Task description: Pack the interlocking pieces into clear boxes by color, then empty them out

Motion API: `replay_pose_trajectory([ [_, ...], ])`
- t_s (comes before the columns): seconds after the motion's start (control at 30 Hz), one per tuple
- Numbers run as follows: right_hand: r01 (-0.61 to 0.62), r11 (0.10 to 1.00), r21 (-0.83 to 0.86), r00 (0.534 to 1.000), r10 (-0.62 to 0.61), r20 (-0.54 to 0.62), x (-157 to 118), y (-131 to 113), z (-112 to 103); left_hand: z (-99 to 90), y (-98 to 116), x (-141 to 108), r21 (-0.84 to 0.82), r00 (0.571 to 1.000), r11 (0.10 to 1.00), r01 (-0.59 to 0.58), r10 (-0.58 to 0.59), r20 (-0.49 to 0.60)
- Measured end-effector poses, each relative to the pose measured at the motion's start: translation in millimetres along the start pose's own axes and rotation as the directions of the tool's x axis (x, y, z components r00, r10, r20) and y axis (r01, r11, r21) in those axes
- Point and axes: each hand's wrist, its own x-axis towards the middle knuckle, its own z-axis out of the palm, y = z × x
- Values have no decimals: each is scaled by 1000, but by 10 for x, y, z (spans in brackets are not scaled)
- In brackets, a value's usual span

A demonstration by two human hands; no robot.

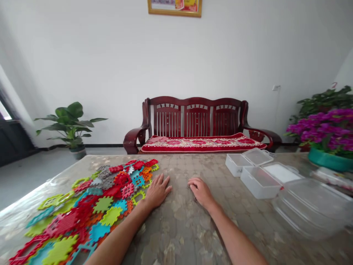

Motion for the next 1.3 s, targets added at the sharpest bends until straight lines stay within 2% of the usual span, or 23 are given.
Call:
replay_pose_trajectory([
  [0.1, -3, 1000, -13, 1000, 3, 3, 5, 11, 4, -11, 22, 17, 15, 998, 998, 54, -53, -16],
  [0.23, -20, 999, -46, 1000, 21, 23, 15, 0, 5, 0, 239, -53, 55, 985, 985, 162, -159, -67],
  [0.33, -24, 997, -69, 999, 27, 43, 4, -17, 10, -14, 362, -137, 56, 984, 985, 164, -159, -80],
  [0.47, 11, 992, -123, 993, 4, 119, -65, -16, -34, -23, 350, -195, 55, 979, 980, 191, -187, -77],
  [0.57, 31, 970, -242, 983, 14, 182, -128, 53, -158, 14, 291, -214, 58, 971, 971, 230, -225, -86],
  [0.67, -50, 929, -368, 987, 102, 123, -153, 190, -340, 55, 257, -250, 65, 968, 968, 241, -234, -94],
  [0.77, -140, 899, -414, 984, 172, 43, -121, 352, -503, 70, 255, -291, 72, 967, 968, 240, -231, -108],
  [1.0, -225, 889, -398, 973, 223, -51, 64, 743, -776, 33, 291, -288, 84, 964, 965, 249, -238, -120],
  [1.3, -342, 890, -303, 939, 309, -152, 216, 1285, -1248, 30, 299, -262, 95, 959, 957, 273, -264, -99],
])
